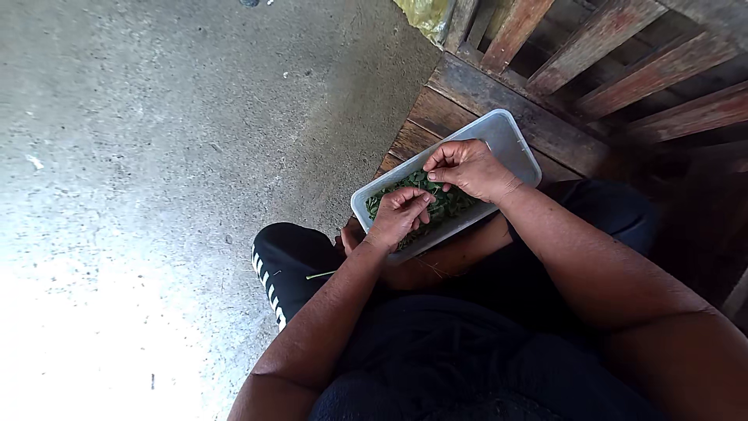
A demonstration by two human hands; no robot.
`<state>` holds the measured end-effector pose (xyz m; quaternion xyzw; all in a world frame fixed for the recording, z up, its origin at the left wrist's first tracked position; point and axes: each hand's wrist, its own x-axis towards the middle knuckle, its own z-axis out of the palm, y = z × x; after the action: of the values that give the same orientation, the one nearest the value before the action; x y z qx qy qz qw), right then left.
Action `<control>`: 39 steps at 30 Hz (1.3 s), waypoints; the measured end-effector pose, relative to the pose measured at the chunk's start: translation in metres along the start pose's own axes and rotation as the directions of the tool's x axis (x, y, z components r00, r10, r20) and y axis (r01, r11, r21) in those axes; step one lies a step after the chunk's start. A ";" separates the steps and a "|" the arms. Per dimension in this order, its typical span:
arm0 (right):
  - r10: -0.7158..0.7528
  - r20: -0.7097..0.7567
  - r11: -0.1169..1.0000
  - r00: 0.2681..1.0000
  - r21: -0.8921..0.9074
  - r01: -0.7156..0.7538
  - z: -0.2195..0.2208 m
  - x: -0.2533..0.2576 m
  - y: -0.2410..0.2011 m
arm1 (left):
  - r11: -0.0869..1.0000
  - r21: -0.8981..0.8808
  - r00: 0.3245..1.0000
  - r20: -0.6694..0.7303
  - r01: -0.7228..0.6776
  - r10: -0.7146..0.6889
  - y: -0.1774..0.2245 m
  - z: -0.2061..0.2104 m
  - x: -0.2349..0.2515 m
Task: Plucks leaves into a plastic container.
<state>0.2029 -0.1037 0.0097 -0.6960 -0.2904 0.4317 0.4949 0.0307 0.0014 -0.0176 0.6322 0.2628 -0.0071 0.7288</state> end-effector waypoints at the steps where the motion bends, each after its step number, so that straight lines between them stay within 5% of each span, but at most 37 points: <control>1: -0.013 -0.020 1.000 1.000 0.014 0.013 0.001 0.001 0.001 | 1.000 0.003 1.000 -0.014 -0.014 0.014 0.000 0.000 0.000; 5: 0.204 -0.102 0.974 0.974 0.117 -0.192 -0.010 0.005 -0.003 | 0.997 -0.069 0.996 -0.082 -0.034 0.028 -0.001 -0.001 0.005; 9: 0.363 0.101 0.920 0.926 0.122 -0.373 -0.017 -0.001 -0.002 | 0.995 -0.100 0.991 -0.133 -0.007 -0.007 0.002 0.000 0.000; 12: 0.308 0.191 0.927 0.932 0.159 -0.339 -0.015 -0.002 0.000 | 0.994 -0.108 0.989 -0.145 -0.014 -0.002 0.000 -0.001 -0.002; 17: 0.258 0.124 0.957 0.958 0.102 -0.271 -0.005 0.000 -0.002 | 0.995 -0.101 0.991 -0.137 -0.006 -0.007 -0.002 -0.001 0.001; 23: 0.241 0.157 0.892 0.958 -0.426 -0.154 -0.014 -0.001 -0.006 | 0.998 -0.054 0.989 -0.148 -0.029 0.020 -0.002 0.000 0.001; 29: 0.239 0.146 0.971 0.960 -0.048 -0.234 -0.027 -0.002 -0.005 | 0.999 -0.003 0.994 -0.097 -0.040 0.039 -0.004 0.000 0.001; 39: 0.133 0.058 0.990 0.989 -0.058 -0.130 -0.011 0.000 -0.002 | 0.997 0.051 0.996 -0.076 -0.050 0.054 -0.003 0.000 0.000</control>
<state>0.2123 -0.1081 0.0132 -0.7132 -0.2704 0.4766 0.4372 0.0295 0.0008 -0.0206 0.6562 0.2742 0.0301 0.7024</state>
